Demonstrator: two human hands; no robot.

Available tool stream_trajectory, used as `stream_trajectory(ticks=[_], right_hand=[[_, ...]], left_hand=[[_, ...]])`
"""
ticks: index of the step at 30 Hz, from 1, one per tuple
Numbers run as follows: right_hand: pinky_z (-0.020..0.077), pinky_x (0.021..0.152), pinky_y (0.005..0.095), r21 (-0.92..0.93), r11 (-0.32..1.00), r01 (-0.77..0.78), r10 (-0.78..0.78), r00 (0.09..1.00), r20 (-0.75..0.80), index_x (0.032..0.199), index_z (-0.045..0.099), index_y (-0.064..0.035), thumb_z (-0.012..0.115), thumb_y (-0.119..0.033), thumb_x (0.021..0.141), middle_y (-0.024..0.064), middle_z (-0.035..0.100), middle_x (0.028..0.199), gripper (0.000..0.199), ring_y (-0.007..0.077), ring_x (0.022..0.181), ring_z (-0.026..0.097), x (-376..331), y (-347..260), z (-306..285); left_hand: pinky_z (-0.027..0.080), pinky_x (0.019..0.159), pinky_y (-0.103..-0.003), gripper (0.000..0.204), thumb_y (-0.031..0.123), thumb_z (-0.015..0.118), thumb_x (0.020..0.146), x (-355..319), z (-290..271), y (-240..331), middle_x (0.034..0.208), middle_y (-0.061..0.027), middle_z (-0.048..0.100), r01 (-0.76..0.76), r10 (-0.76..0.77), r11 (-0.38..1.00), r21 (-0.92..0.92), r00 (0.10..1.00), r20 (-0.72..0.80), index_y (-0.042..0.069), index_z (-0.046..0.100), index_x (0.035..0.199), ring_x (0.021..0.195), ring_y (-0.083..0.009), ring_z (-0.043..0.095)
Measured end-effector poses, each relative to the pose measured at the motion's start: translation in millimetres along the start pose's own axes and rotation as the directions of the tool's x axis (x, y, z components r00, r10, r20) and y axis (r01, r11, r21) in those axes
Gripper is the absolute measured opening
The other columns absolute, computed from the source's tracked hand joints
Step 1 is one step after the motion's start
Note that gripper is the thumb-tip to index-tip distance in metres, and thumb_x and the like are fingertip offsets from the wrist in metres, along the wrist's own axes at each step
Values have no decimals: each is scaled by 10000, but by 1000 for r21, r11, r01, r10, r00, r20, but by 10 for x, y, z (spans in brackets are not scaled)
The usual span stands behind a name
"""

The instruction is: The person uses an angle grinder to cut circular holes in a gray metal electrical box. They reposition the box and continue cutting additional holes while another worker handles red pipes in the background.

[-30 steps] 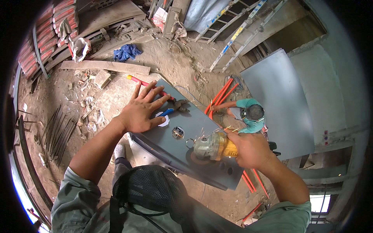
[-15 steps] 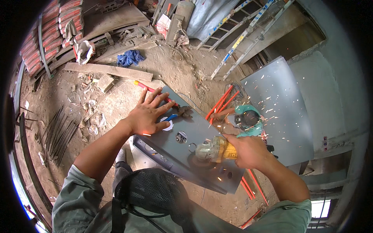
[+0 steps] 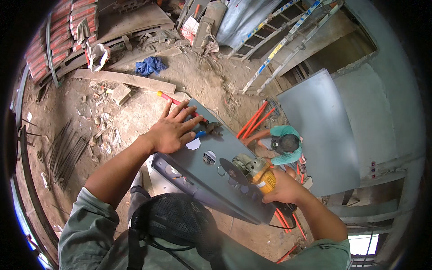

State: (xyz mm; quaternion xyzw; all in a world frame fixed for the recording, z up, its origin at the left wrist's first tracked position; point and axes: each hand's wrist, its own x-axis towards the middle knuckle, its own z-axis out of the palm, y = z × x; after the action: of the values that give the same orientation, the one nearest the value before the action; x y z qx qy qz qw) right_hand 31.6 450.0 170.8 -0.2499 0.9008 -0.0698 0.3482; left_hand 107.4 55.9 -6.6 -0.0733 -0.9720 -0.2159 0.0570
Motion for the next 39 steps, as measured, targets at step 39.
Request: stream_trajectory(ticks=[39], right_hand=[[551,961,347,-46,995,-87,89,995,44,1385,638,-4,921,-171,652,113,757,1136,803,237,1048,715,98,-257,207]], left_hand=[[13,1377,-640,813,303,561,1029,2,44,-25,1788,-158,329,0,0,1000,-16,999,-45,118,268,1764,1722,-341,127]])
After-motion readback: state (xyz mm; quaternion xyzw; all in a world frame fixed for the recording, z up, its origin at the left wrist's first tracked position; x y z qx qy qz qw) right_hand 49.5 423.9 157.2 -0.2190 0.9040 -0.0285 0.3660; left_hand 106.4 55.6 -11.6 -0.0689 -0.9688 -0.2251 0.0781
